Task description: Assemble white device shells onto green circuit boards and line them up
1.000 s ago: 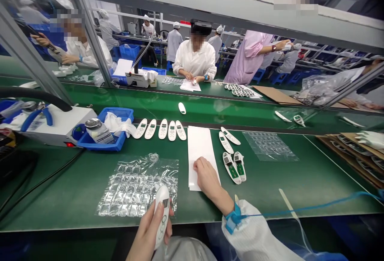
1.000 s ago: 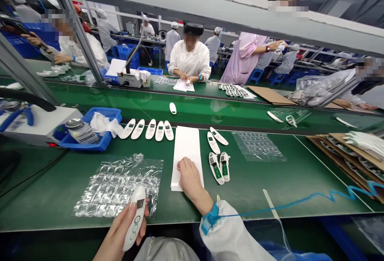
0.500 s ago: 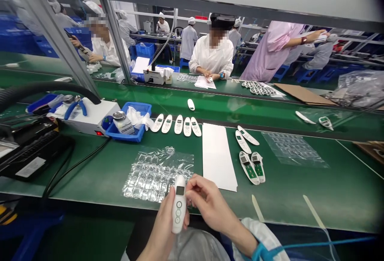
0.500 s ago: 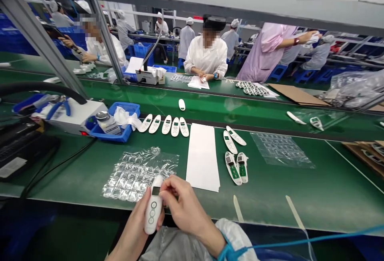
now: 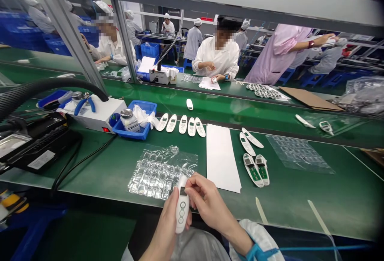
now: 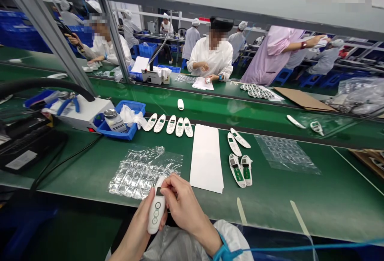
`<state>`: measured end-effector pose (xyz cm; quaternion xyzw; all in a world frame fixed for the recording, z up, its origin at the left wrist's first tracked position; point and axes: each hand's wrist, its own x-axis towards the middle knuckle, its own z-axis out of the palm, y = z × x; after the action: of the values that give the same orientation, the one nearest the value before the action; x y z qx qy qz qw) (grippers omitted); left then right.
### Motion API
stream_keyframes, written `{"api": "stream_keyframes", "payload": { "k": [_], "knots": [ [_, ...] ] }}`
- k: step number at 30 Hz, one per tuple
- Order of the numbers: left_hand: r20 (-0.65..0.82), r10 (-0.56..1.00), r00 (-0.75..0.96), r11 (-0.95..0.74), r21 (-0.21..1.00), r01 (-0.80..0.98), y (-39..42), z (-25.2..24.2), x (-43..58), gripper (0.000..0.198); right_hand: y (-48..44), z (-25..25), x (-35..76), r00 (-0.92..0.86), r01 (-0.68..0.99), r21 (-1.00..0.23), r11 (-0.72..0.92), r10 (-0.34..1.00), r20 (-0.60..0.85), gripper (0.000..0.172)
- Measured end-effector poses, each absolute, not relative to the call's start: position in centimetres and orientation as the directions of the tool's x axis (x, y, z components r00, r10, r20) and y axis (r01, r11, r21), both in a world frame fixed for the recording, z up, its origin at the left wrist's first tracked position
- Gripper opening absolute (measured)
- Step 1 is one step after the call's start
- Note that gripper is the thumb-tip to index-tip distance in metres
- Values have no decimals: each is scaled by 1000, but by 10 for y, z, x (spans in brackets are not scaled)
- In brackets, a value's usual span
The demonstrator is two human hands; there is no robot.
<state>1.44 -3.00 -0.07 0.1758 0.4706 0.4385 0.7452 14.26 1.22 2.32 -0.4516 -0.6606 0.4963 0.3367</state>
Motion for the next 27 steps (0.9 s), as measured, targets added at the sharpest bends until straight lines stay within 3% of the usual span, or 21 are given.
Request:
{"api": "stream_keyframes", "payload": {
  "k": [10, 15, 17, 21, 24, 27],
  "knots": [
    [-544, 822, 169, 557, 702, -445, -33, -1, 15, 59, 11, 22, 141, -342, 265, -961, 83, 939, -13, 17],
    [-387, 918, 84, 394, 874, -283, -28, -4, 17, 47, 14, 4, 135, -362, -37, -970, -240, 908, -210, 31],
    [-372, 925, 79, 380, 895, -234, -26, -7, 14, 49, 16, 0, 134, -386, -124, -953, -278, 898, -212, 36],
    [-421, 898, 127, 438, 881, -178, -26, -7, 7, 59, 19, 18, 138, -384, -4, -998, -57, 922, -51, 22],
    [-475, 877, 74, 481, 869, -121, -24, -1, -1, 65, 31, 42, 143, -545, 183, -963, 200, 835, 70, 16],
    [-385, 923, -9, 383, 919, -90, -10, 8, -14, 64, 75, 52, 157, -555, 259, -933, 249, 829, 67, 21]
  ]
}}
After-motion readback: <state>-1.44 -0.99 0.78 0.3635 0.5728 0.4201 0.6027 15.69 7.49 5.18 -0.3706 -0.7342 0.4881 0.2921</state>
